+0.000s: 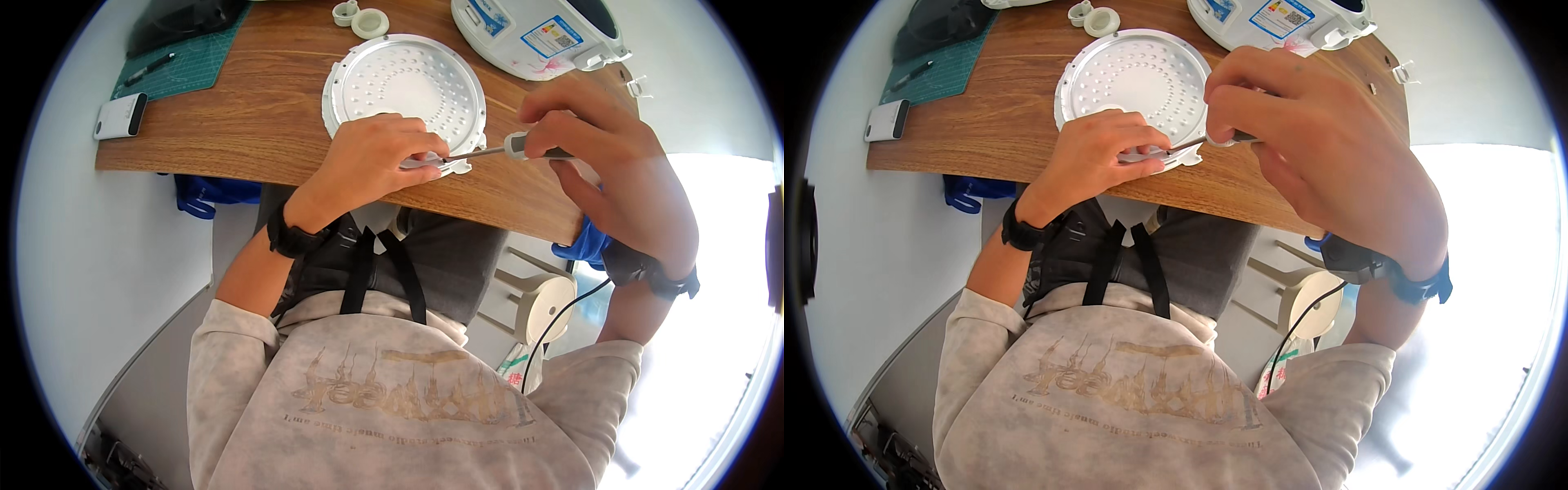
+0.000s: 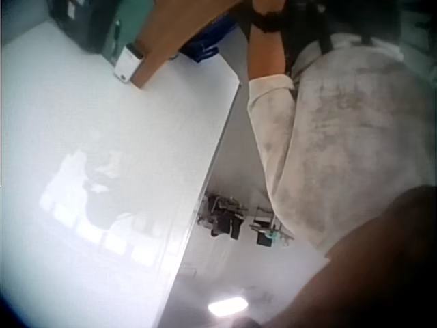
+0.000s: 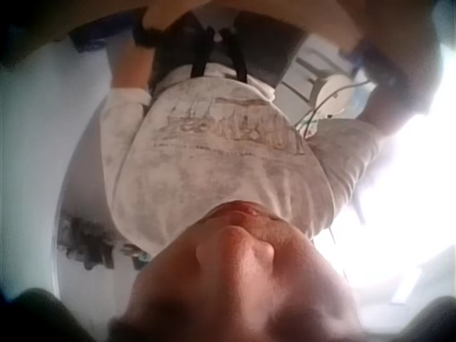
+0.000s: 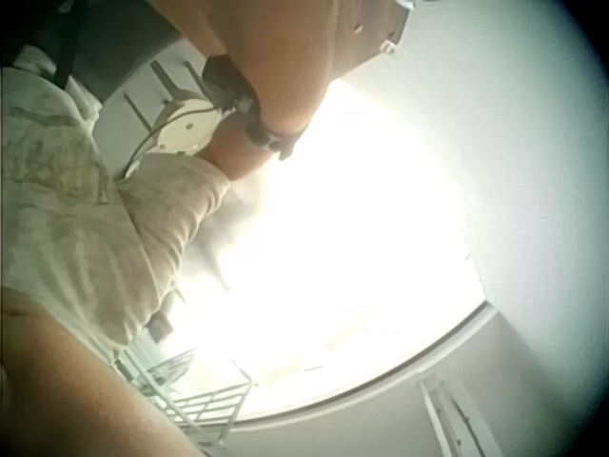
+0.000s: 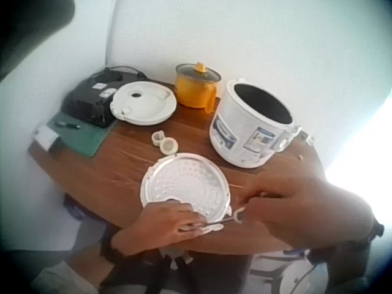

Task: The person assembles a rice cooker lid by fitting a white plastic ring into a perforated lid and securing it with a screwdriver. They then place a small cap into the center of the lid.

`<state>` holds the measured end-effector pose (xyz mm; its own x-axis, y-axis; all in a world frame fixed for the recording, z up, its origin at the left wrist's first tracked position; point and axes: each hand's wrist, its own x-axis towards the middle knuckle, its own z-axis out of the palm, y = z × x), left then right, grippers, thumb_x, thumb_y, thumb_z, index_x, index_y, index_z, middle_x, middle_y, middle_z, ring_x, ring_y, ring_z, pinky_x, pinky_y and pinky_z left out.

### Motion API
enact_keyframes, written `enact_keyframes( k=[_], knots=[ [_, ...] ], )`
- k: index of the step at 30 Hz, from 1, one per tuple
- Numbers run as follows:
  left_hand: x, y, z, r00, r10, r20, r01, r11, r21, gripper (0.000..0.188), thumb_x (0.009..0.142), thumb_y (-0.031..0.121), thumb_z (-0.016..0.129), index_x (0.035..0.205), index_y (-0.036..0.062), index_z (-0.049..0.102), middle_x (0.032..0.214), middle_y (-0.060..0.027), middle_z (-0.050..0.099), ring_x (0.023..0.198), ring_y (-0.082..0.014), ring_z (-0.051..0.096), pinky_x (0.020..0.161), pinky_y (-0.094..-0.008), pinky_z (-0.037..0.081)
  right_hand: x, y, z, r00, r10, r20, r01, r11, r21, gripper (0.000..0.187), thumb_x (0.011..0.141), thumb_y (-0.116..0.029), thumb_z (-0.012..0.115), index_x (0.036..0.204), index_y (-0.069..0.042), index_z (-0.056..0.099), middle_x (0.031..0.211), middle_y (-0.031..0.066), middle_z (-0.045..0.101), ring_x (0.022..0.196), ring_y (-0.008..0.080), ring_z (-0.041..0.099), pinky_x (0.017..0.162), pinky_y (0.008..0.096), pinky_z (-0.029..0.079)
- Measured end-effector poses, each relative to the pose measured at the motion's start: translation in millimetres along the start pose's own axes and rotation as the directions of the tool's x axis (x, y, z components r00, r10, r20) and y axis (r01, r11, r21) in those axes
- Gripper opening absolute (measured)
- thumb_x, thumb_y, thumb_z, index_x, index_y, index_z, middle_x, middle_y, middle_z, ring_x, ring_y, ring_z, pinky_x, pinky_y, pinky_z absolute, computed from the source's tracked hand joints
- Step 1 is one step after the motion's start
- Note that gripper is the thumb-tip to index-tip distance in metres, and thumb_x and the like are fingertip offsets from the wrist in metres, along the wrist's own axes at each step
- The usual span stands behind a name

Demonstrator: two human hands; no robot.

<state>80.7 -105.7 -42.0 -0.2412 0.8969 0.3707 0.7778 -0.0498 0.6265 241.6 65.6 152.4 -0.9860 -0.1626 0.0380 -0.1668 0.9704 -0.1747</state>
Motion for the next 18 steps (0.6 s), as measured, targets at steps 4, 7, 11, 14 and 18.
enact_keyframes(
  k=[4,7,11,14,18],
  knots=[
    [1,0,0,1.000,-0.004,0.012,0.004,1.000,0.013,0.020,0.087,0.034,0.080,0.104,0.0238,0.079,0.085,0.0071,0.070,0.082,-0.0162,0.067,0.068,-0.0325,0.052,1,0,-3,0.999,0.014,0.037,-0.014,1.000,-0.010,0.030,0.070,0.013,0.076,0.091,-0.003,0.063,0.106,0.0093,0.067,0.102,0.0305,0.067,0.082,0.0380,0.057],
    [3,1,0,1.000,0.006,0.022,-0.006,1.000,0.010,0.019,0.087,0.033,0.080,0.104,0.0240,0.079,0.084,0.0070,0.070,0.082,-0.0166,0.067,0.068,-0.0327,0.052,-2,-5,-3,0.998,0.056,0.029,-0.055,0.998,-0.028,0.030,0.069,0.011,0.077,0.092,-0.003,0.063,0.103,0.0100,0.068,0.098,0.0316,0.068,0.080,0.0376,0.057],
    [0,0,-1,1.000,0.010,-0.010,-0.009,1.000,0.025,0.018,0.086,0.030,0.082,0.103,0.0228,0.080,0.082,0.0054,0.068,0.079,-0.0150,0.064,0.066,-0.0302,0.050,3,-11,4,0.999,0.049,-0.020,-0.049,0.999,-0.012,0.032,0.068,0.012,0.077,0.093,-0.002,0.063,0.100,0.0108,0.068,0.093,0.0321,0.068,0.075,0.0383,0.057],
    [1,0,0,1.000,0.020,-0.014,-0.020,1.000,0.011,0.018,0.086,0.030,0.082,0.102,0.0227,0.080,0.082,0.0052,0.068,0.079,-0.0152,0.064,0.066,-0.0303,0.050,5,-14,2,0.999,0.054,-0.008,-0.054,0.998,-0.039,0.031,0.069,0.010,0.077,0.094,-0.002,0.064,0.099,0.0110,0.068,0.090,0.0317,0.068,0.072,0.0389,0.056],
    [1,-1,2,1.000,0.018,-0.017,-0.018,1.000,0.008,0.018,0.087,0.030,0.081,0.103,0.0226,0.080,0.084,0.0054,0.068,0.080,-0.0151,0.064,0.067,-0.0308,0.051,10,-19,-1,0.997,0.075,0.021,-0.074,0.996,-0.059,0.023,0.077,0.002,0.078,0.095,-0.003,0.065,0.092,0.0096,0.068,0.083,0.0302,0.068,0.069,0.0394,0.052]
  ],
)
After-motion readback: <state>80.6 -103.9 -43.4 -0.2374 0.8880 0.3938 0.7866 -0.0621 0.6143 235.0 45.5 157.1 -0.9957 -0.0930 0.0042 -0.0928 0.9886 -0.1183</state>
